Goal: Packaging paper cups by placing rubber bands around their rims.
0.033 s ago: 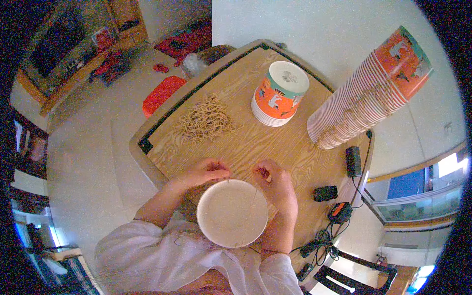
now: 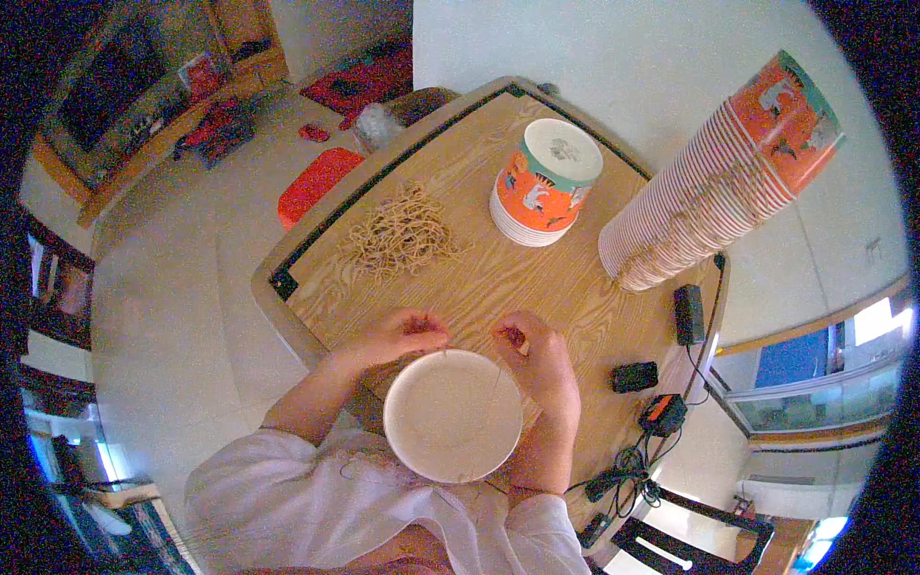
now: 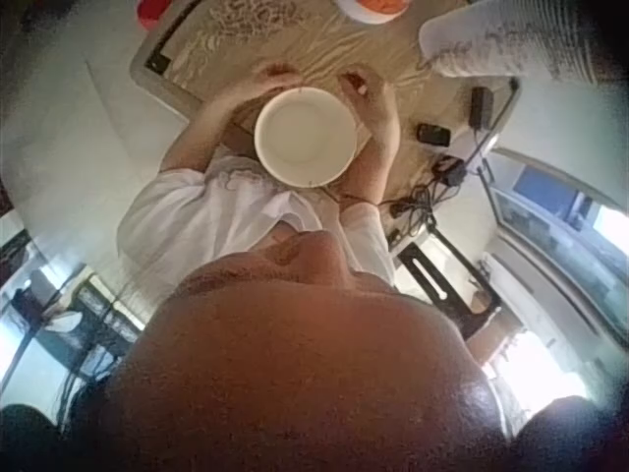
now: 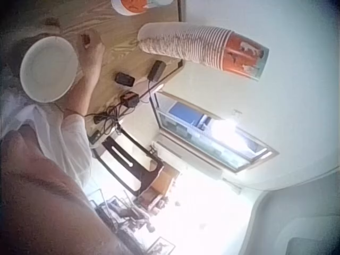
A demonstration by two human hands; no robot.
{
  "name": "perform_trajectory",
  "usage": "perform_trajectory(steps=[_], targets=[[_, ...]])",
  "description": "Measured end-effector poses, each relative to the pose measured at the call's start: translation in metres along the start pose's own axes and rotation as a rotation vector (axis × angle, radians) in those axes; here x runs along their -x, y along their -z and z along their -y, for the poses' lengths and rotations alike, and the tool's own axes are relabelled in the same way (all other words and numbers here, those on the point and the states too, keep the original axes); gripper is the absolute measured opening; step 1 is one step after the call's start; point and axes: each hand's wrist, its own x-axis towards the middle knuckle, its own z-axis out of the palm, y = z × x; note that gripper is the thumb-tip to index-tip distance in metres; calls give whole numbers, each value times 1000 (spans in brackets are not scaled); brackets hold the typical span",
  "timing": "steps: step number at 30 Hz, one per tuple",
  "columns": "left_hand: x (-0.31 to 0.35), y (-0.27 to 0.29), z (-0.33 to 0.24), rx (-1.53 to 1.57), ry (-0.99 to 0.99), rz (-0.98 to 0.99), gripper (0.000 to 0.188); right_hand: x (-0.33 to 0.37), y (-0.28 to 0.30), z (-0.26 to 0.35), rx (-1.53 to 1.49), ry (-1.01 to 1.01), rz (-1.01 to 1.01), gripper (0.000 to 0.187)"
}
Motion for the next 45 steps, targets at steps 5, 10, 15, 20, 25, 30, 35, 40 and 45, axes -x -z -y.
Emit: perform_trajectory(steps=[5, 10, 15, 20, 25, 30, 35, 40, 45], targets=[[15, -1, -15, -397, -222, 64, 23, -3, -4, -9, 5, -2, 11, 12], [7, -5, -10, -246, -141, 15, 24, -8, -14, -15, 42, 141, 17, 12], [-5, -7, -19, -342, -38, 60, 24, -11, -17, -12, 4, 60, 78, 15], [-22, -2, 17, 245, 126, 104, 20, -12, -20, -13, -9, 26, 49, 19], [-18, -5, 7, 490, 249, 42, 17, -14, -19, 1, -17, 12, 150, 16], [-19, -7, 2, 319, 229, 72, 16, -14, -23, -10, -64, 1, 100, 13], [-18, -4, 9, 187, 102, 94, 19, -15, -22, -10, -24, -30, 45, 16], [-13, -8, -2, 82, 23, 123, 22, -13, -19, -8, 8, -74, 8, 17], [-16, -14, -5, -46, -34, 51, 21, -14, -19, -8, 21, -59, 23, 19]])
